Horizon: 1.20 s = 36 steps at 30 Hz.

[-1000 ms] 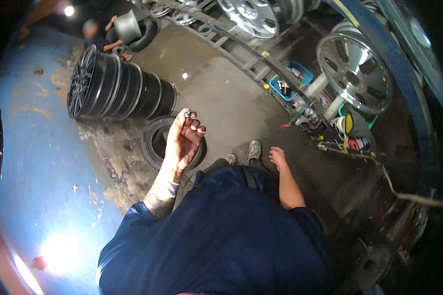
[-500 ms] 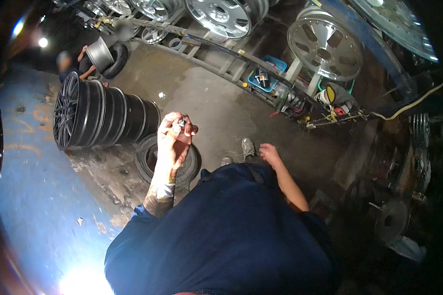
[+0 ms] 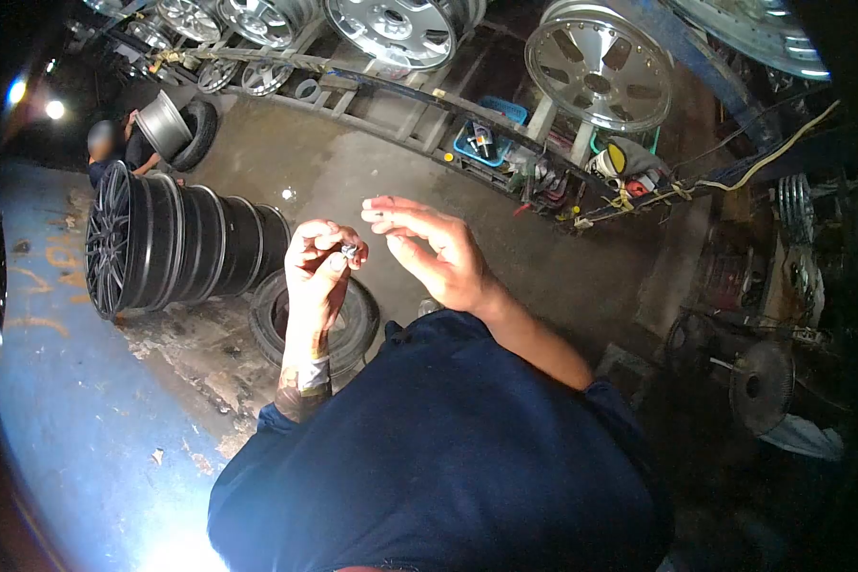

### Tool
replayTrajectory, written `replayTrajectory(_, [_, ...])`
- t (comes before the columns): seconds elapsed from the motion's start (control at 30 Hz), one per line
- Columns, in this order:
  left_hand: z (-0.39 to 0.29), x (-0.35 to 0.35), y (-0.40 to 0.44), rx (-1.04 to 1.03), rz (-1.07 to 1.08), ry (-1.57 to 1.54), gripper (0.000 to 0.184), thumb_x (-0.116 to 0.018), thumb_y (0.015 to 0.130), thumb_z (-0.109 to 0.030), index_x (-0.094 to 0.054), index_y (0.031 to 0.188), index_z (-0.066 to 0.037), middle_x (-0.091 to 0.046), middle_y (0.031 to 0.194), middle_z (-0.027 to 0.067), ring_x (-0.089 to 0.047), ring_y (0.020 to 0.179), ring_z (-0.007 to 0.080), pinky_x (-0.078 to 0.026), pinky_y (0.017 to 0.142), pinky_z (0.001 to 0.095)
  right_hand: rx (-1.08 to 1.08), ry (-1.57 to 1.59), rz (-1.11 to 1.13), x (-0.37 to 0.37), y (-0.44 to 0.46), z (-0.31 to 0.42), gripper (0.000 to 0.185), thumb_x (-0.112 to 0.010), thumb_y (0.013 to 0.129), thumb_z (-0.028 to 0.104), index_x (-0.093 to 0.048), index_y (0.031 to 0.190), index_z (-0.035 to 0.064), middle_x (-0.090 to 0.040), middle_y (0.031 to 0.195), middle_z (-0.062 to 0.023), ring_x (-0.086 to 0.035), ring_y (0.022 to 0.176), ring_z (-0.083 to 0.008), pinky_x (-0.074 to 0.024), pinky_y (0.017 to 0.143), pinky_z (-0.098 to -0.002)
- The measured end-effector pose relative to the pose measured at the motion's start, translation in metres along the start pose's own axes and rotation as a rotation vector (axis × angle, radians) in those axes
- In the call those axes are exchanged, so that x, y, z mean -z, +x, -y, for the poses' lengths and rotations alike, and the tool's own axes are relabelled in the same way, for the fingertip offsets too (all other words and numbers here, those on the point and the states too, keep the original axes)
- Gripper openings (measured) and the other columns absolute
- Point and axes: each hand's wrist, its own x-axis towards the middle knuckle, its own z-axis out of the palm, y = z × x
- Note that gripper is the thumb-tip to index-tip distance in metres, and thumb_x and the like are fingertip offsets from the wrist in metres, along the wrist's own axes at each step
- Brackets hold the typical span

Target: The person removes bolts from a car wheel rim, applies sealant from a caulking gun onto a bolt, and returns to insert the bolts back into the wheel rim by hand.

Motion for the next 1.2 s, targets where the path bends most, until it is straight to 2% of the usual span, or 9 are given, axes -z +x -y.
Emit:
replayTrajectory(0.13, [0.000, 0.001, -0.002, -0.022, -0.010, 0.049, 0.034, -0.069, 0.083, 0.005, -0.056, 0.114, -0.001, -0.066, 0.101, 0.0136, -0.063, 0.087, 0.0154, -0.051, 0.075, 0.0270, 0.168, -0.340, -0.028, -0.006, -0.004, 0.015, 0.035, -0.053, 0.086, -0.006, -0.065, 0.118, -0.0005, -0.061, 0.126, -0.0202, -0.060, 0.118, -0.0295, -0.0482, 0.096, -0.0339])
replayTrajectory(0.43, [0.007, -0.008, -0.010, -0.003, -0.056, 0.065, 0.035, -0.069, 0.082, 0.008, -0.057, 0.114, -0.001, -0.068, 0.102, 0.0114, -0.063, 0.088, 0.0141, -0.051, 0.076, 0.0253, 0.313, -0.592, -0.016, -0.001, -0.011, 0.013, 0.045, -0.055, 0.076, -0.009, -0.067, 0.118, 0.0036, -0.063, 0.123, -0.0197, -0.067, 0.099, -0.0305, -0.0529, 0.083, -0.0345])
replayTrajectory(0.63, [0.004, -0.011, -0.007, 0.014, -0.086, 0.060, 0.035, -0.069, 0.083, 0.007, -0.058, 0.115, 0.000, -0.069, 0.103, 0.0124, -0.065, 0.091, 0.0143, -0.053, 0.077, 0.0254, 0.291, -0.555, -0.032, -0.002, -0.007, 0.013, 0.044, -0.056, 0.076, -0.007, -0.068, 0.116, 0.0048, -0.063, 0.122, -0.0189, -0.067, 0.097, -0.0304, -0.0526, 0.083, -0.0359])
replayTrajectory(0.73, [0.003, -0.009, -0.007, 0.039, -0.119, 0.124, 0.034, -0.066, 0.086, 0.005, -0.054, 0.117, 0.001, -0.068, 0.100, 0.0153, -0.064, 0.082, 0.0182, -0.052, 0.072, 0.0295, 0.320, -0.676, -0.017, -0.001, -0.005, 0.014, 0.042, -0.056, 0.077, -0.004, -0.068, 0.116, 0.0064, -0.063, 0.122, -0.0186, -0.067, 0.096, -0.0301, -0.0517, 0.084, -0.0371])
replayTrajectory(0.93, [0.002, -0.011, -0.006, 0.108, -0.167, 0.105, 0.033, -0.067, 0.086, 0.004, -0.055, 0.116, 0.001, -0.070, 0.096, 0.0144, -0.064, 0.079, 0.0174, -0.052, 0.071, 0.0285, 0.393, -0.905, -0.030, 0.000, -0.001, 0.020, 0.041, -0.056, 0.078, -0.001, -0.069, 0.116, 0.0098, -0.063, 0.121, -0.0176, -0.067, 0.095, -0.0275, -0.0508, 0.085, -0.0390])
replayTrajectory(1.03, [0.006, -0.008, -0.006, 0.112, -0.154, 0.066, 0.032, -0.069, 0.084, 0.004, -0.059, 0.115, 0.000, -0.071, 0.100, 0.0133, -0.065, 0.081, 0.0122, -0.054, 0.070, 0.0237, 0.470, -1.029, -0.050, -0.002, 0.000, 0.019, 0.040, -0.056, 0.079, -0.002, -0.070, 0.114, 0.0101, -0.063, 0.121, -0.0167, -0.066, 0.094, -0.0275, -0.0508, 0.085, -0.0398])
replayTrajectory(1.2, [0.012, -0.007, -0.010, 0.158, -0.170, 0.006, 0.031, -0.068, 0.085, 0.004, -0.059, 0.114, -0.001, -0.070, 0.100, 0.0118, -0.064, 0.079, 0.0110, -0.053, 0.069, 0.0234, 0.462, -1.135, -0.023, -0.002, -0.001, 0.021, 0.039, -0.056, 0.079, -0.003, -0.070, 0.113, 0.0105, -0.062, 0.121, -0.0167, -0.066, 0.095, -0.0276, -0.0510, 0.085, -0.0398])
